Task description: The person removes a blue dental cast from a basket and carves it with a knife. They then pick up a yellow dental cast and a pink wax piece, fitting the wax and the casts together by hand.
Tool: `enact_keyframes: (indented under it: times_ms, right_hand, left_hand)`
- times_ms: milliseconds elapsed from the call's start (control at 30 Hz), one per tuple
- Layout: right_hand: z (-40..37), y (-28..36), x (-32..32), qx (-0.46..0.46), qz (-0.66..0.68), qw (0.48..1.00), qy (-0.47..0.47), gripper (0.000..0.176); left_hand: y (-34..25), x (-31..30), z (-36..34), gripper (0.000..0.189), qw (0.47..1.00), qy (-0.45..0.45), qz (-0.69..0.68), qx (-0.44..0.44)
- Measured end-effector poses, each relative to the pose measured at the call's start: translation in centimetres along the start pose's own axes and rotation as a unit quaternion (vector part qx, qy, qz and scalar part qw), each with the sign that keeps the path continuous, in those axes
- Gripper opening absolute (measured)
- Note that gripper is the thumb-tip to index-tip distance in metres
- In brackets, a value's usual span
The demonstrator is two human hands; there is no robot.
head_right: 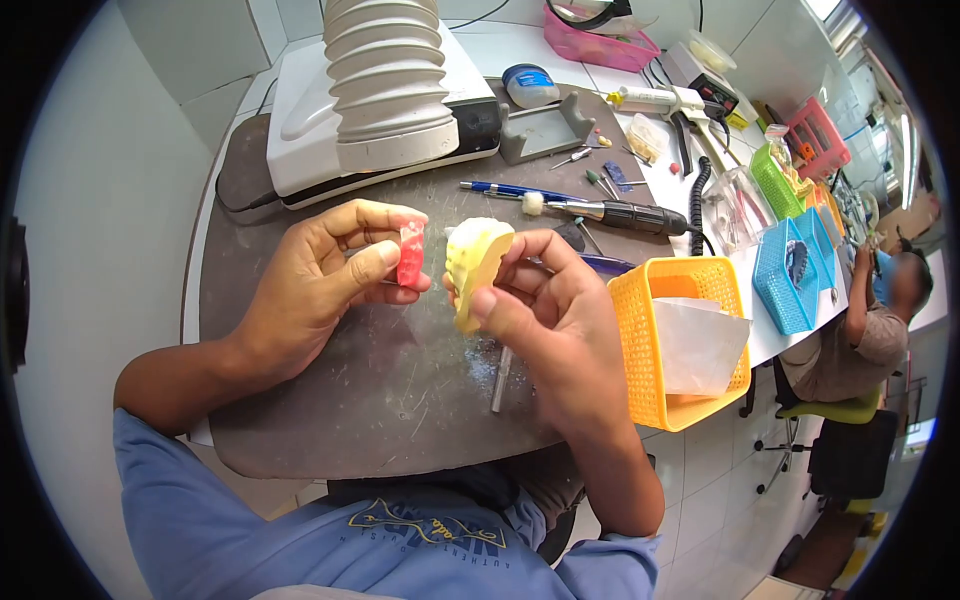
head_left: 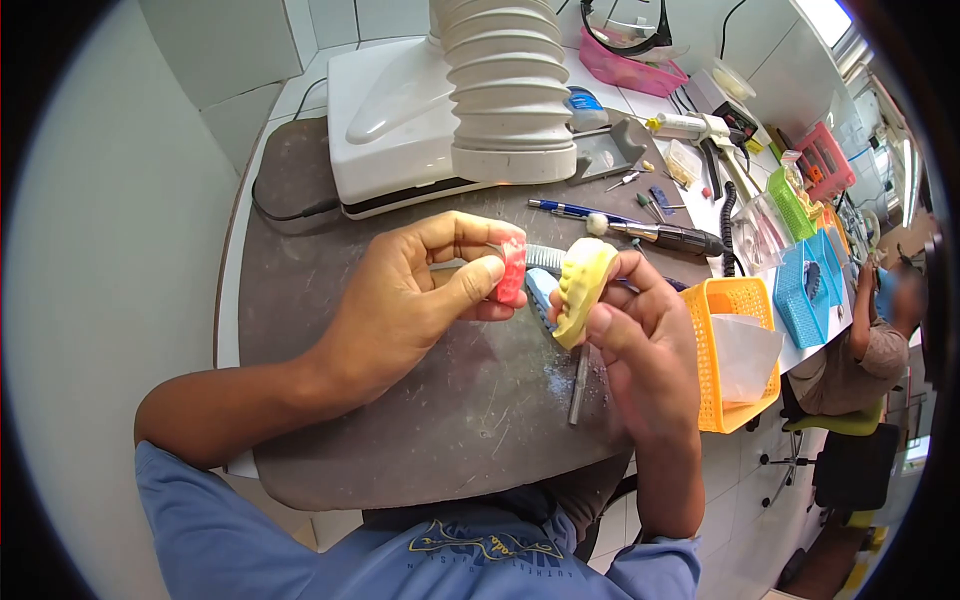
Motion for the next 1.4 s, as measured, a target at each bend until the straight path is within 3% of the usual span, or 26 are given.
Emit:
enact_keyframes:
  times_ms: [133,367,467,833,1400]
  right_hand:
    - [0.2,-0.2,0.0,0.046,0.055,0.997,0.013,0.044]
    - [0.3,-0.2,0.0,0.020,0.059,0.997,0.041,0.056]
    - [0.0,-0.2,0.8,0.055,0.074,0.995,0.049,0.061]
    - [-0.6,1.2,1.1,-0.132,-0.155,0.979,0.004,0.060]
    - [-1.0,1.2,1.6,-0.163,-0.173,0.971,-0.002,0.059]
  left_hand:
    - [0.1,0.4,-0.4,0.027,1.000,0.002,0.009,-0.013]
    - [0.2,0.8,-0.7,0.029,0.999,0.031,-0.002,-0.017]
    - [-0.2,1.3,-1.0,0.029,0.999,0.040,-0.024,-0.023]
    - [-0.2,0.9,-0.7,0.027,1.000,0.029,-0.005,0.004]
    - [0.0,0.4,-0.4,0.019,0.995,0.020,0.098,0.015]
Point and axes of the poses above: each hand's wrist, its own z-axis towards the middle knuckle, its own x-axis out of the palm, y = z × x, the point moved 9 cm from there along z, towards the middle knuckle, and after that the axes turned 15 degrees about -y, right-handed, at the moved point
